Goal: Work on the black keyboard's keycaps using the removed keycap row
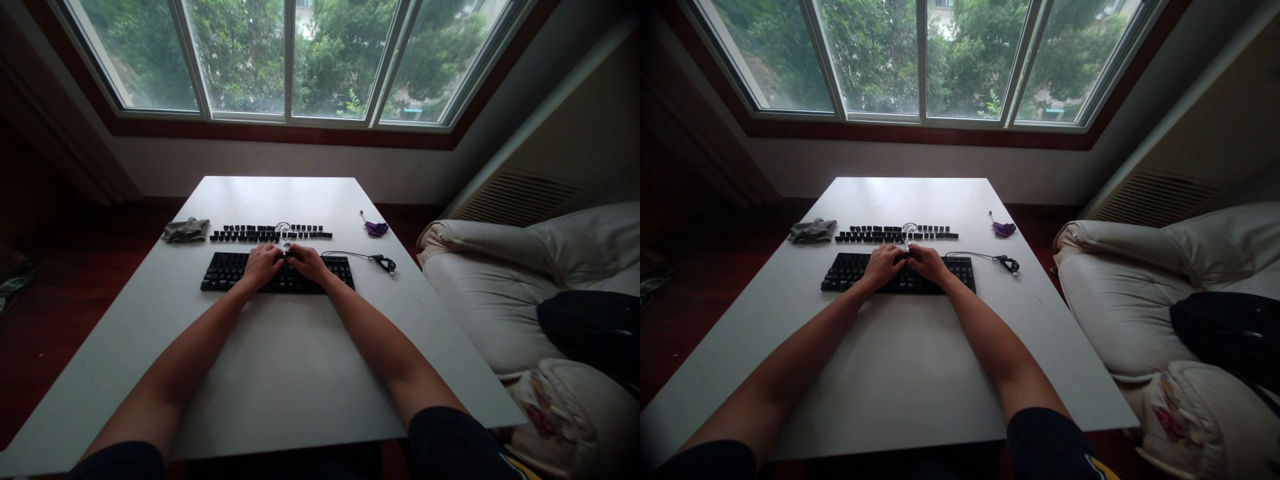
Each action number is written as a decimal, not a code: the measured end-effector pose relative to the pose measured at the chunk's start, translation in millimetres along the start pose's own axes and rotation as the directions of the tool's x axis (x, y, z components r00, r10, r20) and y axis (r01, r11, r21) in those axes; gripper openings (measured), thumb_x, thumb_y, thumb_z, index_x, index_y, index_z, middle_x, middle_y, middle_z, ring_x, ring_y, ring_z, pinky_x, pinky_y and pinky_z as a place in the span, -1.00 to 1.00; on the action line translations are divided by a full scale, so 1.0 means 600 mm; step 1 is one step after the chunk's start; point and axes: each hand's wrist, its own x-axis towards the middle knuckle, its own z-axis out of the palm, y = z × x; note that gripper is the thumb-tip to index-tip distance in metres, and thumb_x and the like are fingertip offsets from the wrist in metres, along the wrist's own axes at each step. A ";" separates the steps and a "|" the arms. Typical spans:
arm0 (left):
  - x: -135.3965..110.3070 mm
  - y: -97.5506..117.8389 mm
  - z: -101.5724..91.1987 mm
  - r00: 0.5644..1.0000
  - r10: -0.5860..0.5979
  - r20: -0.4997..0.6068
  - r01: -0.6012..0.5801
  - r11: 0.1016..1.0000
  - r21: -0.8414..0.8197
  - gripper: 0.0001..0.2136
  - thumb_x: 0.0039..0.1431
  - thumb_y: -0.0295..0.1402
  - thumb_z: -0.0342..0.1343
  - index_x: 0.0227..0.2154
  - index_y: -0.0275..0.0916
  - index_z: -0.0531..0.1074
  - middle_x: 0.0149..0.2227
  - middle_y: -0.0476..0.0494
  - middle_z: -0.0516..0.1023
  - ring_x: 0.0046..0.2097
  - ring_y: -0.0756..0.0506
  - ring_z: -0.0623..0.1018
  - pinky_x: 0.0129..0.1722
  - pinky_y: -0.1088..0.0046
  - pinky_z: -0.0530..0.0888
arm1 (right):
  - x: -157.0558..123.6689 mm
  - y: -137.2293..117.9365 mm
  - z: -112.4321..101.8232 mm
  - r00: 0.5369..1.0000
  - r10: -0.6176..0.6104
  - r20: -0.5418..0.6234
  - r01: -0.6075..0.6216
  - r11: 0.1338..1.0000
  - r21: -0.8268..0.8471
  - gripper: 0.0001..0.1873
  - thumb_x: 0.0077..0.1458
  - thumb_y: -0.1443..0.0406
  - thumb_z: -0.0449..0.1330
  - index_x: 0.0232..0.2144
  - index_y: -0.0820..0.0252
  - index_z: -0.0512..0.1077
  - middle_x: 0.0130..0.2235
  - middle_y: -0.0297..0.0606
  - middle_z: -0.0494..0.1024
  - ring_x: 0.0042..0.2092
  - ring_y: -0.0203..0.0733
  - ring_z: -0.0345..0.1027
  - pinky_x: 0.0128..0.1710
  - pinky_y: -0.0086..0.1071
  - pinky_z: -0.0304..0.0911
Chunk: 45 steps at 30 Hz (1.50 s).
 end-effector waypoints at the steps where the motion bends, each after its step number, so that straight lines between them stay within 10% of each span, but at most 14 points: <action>1: 0.000 0.000 0.000 1.000 0.003 -0.002 -0.003 1.000 0.003 -0.80 0.27 -0.22 0.11 -0.11 -0.11 0.53 -0.07 -0.19 0.54 0.02 -0.26 0.43 0.00 0.17 0.34 | -0.003 -0.004 -0.001 1.000 -0.028 -0.001 0.028 0.999 -0.042 -0.90 0.10 0.24 0.14 -0.37 0.15 0.41 -0.48 -0.40 0.36 -0.43 -0.28 0.16 -0.36 -0.43 0.11; 8: -0.002 -0.002 0.000 1.000 0.006 -0.003 -0.006 1.000 -0.010 -0.80 0.27 -0.23 0.11 -0.11 -0.10 0.53 -0.07 -0.18 0.54 0.03 -0.26 0.43 0.01 0.16 0.33 | -0.017 -0.018 -0.003 0.995 -0.085 -0.045 0.075 0.979 -0.191 -0.90 0.13 0.27 0.12 -0.35 0.12 0.43 -0.39 -0.30 0.45 -0.36 -0.20 0.23 -0.27 -0.39 0.15; 23: -0.004 -0.007 0.000 1.000 -0.004 -0.014 0.003 0.999 -0.042 -0.81 0.26 -0.24 0.12 -0.12 -0.09 0.53 -0.07 -0.18 0.54 0.03 -0.27 0.43 0.02 0.15 0.32 | -0.014 -0.026 0.000 0.988 0.116 -0.105 -0.111 0.992 0.057 -0.77 0.20 0.12 0.12 -0.38 0.12 0.42 -0.43 -0.33 0.54 -0.39 -0.22 0.35 -0.31 -0.38 0.26; 30: -0.005 -0.005 0.000 1.000 -0.018 -0.010 0.018 0.998 -0.052 -0.82 0.25 -0.26 0.13 -0.13 -0.10 0.54 -0.07 -0.19 0.54 0.05 -0.27 0.44 0.05 0.15 0.33 | -0.002 -0.014 -0.005 0.916 0.280 -0.288 -0.184 0.929 0.320 -0.70 0.25 0.01 0.05 -0.31 0.09 0.31 -0.43 -0.33 0.53 -0.37 -0.18 0.49 -0.31 -0.34 0.39; 45: 0.005 0.003 -0.010 0.999 0.046 -0.022 -0.051 0.906 -0.421 -0.78 0.23 -0.31 0.14 -0.08 -0.10 0.53 -0.11 -0.08 0.62 -0.07 -0.15 0.56 0.02 0.27 0.47 | -0.003 -0.005 0.002 0.946 0.220 -0.239 -0.140 0.940 0.312 -0.68 0.19 0.00 0.16 -0.24 0.11 0.42 -0.43 -0.31 0.57 -0.38 -0.14 0.49 -0.28 -0.31 0.40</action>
